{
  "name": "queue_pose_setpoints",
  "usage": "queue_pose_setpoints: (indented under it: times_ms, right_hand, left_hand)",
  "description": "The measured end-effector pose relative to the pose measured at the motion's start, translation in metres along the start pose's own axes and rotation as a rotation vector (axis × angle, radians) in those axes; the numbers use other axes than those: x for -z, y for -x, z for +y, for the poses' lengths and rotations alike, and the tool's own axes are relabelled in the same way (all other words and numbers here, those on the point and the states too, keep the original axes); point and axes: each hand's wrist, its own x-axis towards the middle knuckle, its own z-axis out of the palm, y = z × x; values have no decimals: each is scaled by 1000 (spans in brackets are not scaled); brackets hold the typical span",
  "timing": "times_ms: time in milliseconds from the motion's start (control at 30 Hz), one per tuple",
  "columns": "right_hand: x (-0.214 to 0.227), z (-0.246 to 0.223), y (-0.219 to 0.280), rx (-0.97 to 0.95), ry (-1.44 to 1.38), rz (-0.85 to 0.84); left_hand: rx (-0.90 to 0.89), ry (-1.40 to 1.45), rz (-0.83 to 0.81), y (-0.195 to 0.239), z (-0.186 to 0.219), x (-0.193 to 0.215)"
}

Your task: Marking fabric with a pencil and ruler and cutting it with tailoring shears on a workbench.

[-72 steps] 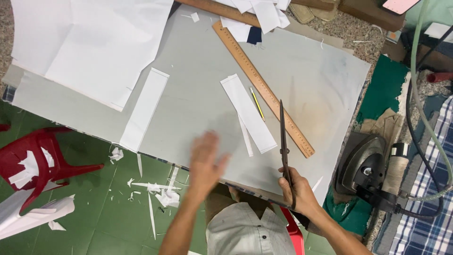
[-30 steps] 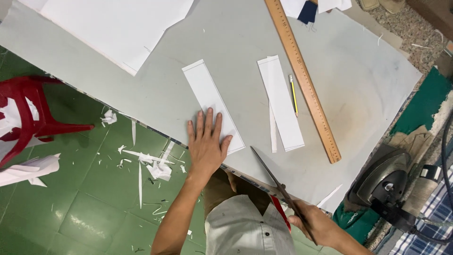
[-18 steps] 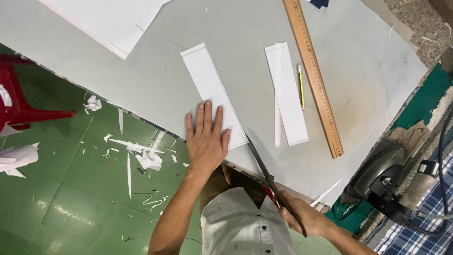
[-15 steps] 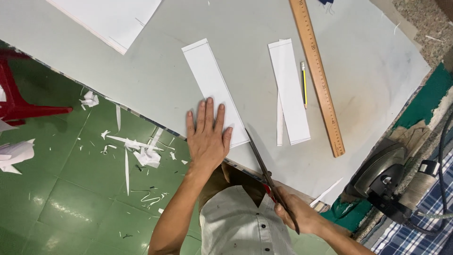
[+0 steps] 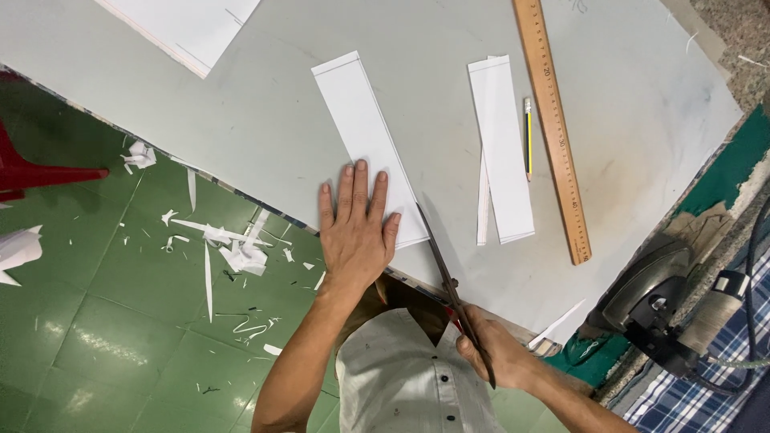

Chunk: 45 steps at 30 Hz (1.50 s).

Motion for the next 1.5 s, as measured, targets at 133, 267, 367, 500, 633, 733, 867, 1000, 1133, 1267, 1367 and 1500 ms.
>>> queue_pose_setpoints:
  times_ms: [133, 267, 367, 500, 633, 733, 867, 1000, 1133, 1267, 1367, 1500]
  right_hand:
    - [6, -10, 1, 54, 15, 34]
    - [4, -7, 0, 54, 23, 48]
    - [2, -4, -1, 55, 28, 47]
    - [6, -14, 0, 82, 37, 76]
    - [6, -21, 1, 182, 19, 141]
    - [6, -24, 1, 125, 3, 143]
    - [9, -32, 0, 41, -33, 126]
    - [11, -36, 0, -40, -59, 102]
    - [12, -37, 2, -33, -71, 121]
    - [19, -29, 4, -111, -62, 6]
    - [26, -30, -5, 14, -47, -6]
    - [36, -53, -24, 84, -20, 43]
  left_hand:
    - [11, 3, -15, -1, 1, 2]
    - [10, 6, -14, 0, 0, 0]
    - [5, 20, -9, 1, -1, -4]
    - [22, 16, -32, -1, 2, 3]
    - [18, -6, -32, -1, 1, 1]
    - [18, -8, -21, 1, 0, -4]
    - [19, 6, -10, 0, 0, -4]
    - [26, 19, -16, 0, 0, -4]
    - [20, 3, -28, 0, 0, -7]
    - [12, -18, -36, -2, -1, -4]
    - [23, 0, -48, -2, 0, 0]
    - [38, -5, -95, -3, 0, 1]
